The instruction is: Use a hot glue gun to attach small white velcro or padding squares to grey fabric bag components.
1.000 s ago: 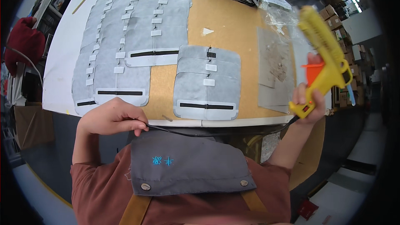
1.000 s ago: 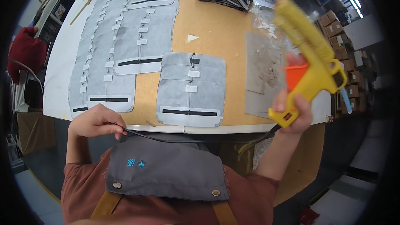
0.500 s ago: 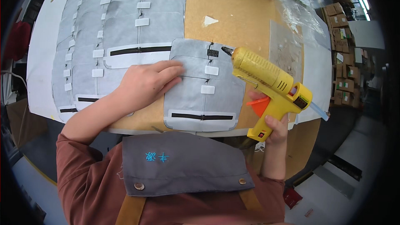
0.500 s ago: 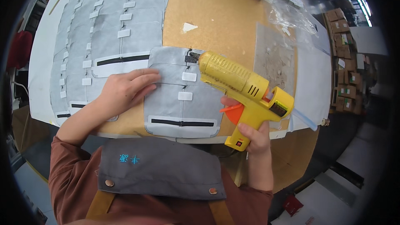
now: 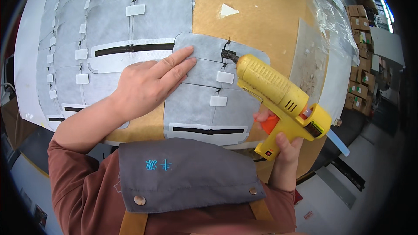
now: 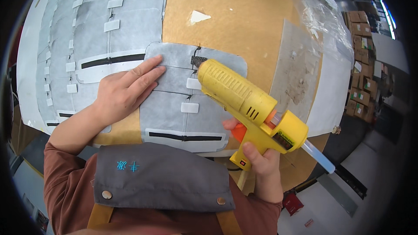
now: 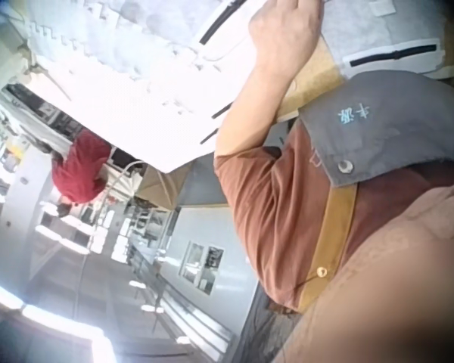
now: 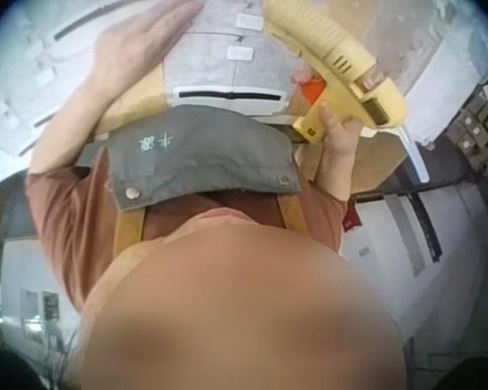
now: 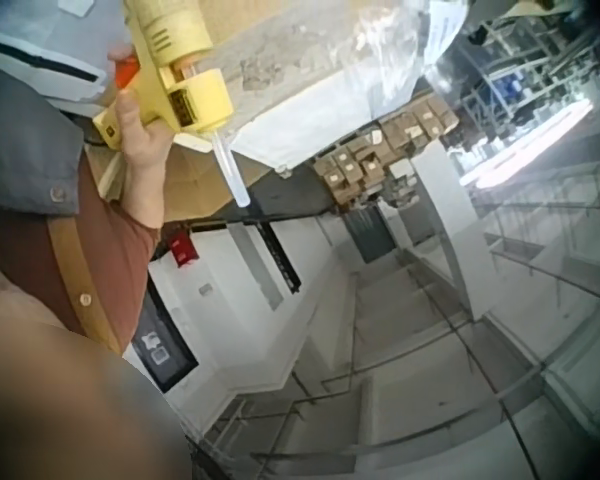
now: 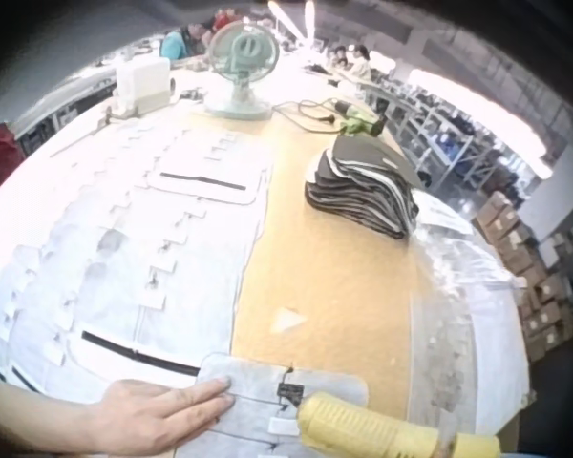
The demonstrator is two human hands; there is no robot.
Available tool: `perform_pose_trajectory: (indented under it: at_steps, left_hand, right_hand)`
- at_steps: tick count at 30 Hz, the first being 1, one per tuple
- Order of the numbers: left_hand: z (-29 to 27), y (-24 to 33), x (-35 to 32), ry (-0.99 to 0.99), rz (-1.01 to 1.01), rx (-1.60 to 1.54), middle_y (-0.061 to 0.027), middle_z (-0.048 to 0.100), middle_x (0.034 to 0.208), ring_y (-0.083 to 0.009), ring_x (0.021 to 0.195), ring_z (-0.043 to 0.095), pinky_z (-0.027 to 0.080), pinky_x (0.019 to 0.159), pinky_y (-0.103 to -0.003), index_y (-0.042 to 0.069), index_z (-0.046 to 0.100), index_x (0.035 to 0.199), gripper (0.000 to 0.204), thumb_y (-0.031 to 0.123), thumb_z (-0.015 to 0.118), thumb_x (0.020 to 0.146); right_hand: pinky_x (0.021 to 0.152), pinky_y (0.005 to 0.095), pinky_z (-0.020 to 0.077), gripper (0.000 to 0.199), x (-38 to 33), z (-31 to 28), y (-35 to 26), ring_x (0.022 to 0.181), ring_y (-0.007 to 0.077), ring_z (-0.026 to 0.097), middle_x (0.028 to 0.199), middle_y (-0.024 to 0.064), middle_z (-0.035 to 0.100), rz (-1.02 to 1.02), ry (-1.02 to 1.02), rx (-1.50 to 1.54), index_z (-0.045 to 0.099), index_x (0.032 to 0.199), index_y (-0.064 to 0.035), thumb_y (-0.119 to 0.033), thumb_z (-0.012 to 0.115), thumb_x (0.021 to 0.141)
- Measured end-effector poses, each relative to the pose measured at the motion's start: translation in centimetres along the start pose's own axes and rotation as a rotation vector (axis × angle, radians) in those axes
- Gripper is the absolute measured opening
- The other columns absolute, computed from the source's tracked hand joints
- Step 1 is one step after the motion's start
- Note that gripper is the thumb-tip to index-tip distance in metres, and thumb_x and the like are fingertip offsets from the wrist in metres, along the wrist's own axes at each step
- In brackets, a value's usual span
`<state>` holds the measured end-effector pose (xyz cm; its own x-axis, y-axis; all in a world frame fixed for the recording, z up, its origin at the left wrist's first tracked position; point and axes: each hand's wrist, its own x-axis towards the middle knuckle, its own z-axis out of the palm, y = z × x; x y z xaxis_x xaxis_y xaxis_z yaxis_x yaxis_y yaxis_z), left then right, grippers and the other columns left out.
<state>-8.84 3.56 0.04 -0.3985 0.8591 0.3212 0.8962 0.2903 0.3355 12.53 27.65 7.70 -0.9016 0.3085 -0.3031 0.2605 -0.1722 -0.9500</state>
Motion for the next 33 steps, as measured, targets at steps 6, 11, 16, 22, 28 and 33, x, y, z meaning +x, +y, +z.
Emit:
perform_pose_trajectory:
  at_steps: [6, 11, 16, 22, 28, 33]
  left_hand:
    - [-0.1, 0.1, 0.0, -0.007, -0.022, 0.030, -0.0043, 0.065, 0.127, -0.0112, 0.063, 0.063, 0.050, 0.053, -0.024, 0.012, 0.065, 0.119, 0.040, 0.010, 0.073, 0.080]
    - [-0.1, 0.0, 0.1, -0.028, -0.020, 0.041, -0.0048, 0.065, 0.126, -0.0106, 0.060, 0.062, 0.049, 0.051, -0.024, 0.011, 0.067, 0.118, 0.039, 0.010, 0.073, 0.079]
    - [-0.2, -0.1, 0.1, -0.029, -0.018, 0.031, -0.0059, 0.066, 0.125, -0.0106, 0.058, 0.061, 0.049, 0.049, -0.023, 0.010, 0.067, 0.116, 0.039, 0.009, 0.073, 0.078]
    - [-0.3, 0.0, 0.2, -0.039, -0.024, 0.028, -0.0063, 0.066, 0.125, -0.0109, 0.057, 0.061, 0.049, 0.049, -0.023, 0.010, 0.067, 0.116, 0.039, 0.009, 0.074, 0.077]
    - [-0.3, -0.1, 0.3, -0.030, -0.020, 0.015, -0.0069, 0.066, 0.125, -0.0110, 0.057, 0.061, 0.049, 0.049, -0.024, 0.010, 0.067, 0.116, 0.039, 0.009, 0.074, 0.077]
    - [-0.2, 0.0, 0.3, -0.029, -0.026, 0.017, -0.0068, 0.066, 0.125, -0.0109, 0.058, 0.062, 0.049, 0.049, -0.024, 0.010, 0.067, 0.116, 0.039, 0.009, 0.074, 0.077]
  right_hand:
    - [0.096, 0.0401, 0.0469, 0.054, 0.3, 0.8, -0.6, 0.108, 0.0262, 0.061, 0.112, 0.0176, 0.065, 0.015, 0.018, -0.100, 0.046, 0.134, 0.0039, -0.021, 0.064, 0.089]
    - [0.093, 0.0365, 0.0477, 0.054, 0.4, 0.7, -0.4, 0.107, 0.0245, 0.061, 0.112, 0.0175, 0.065, 0.049, 0.016, -0.093, 0.045, 0.134, 0.0036, -0.018, 0.063, 0.089]
    - [0.090, 0.0335, 0.0481, 0.054, 0.6, 0.5, -0.1, 0.106, 0.0233, 0.061, 0.111, 0.0175, 0.065, 0.079, -0.006, -0.088, 0.044, 0.136, 0.0036, -0.016, 0.061, 0.089]
    - [0.095, 0.0388, 0.0470, 0.055, 0.8, 0.7, 0.2, 0.106, 0.0264, 0.061, 0.111, 0.0194, 0.064, 0.047, -0.014, -0.032, 0.040, 0.138, 0.0038, -0.015, 0.059, 0.089]
    - [0.097, 0.0424, 0.0461, 0.057, 0.3, 0.1, 0.8, 0.107, 0.0281, 0.061, 0.112, 0.0210, 0.064, 0.022, 0.011, -0.064, 0.039, 0.138, 0.0055, -0.015, 0.060, 0.089]
    - [0.096, 0.0426, 0.0465, 0.058, 0.6, 0.3, 1.2, 0.106, 0.0279, 0.061, 0.110, 0.0205, 0.064, 0.008, 0.006, -0.020, 0.040, 0.137, 0.0061, -0.018, 0.062, 0.090]
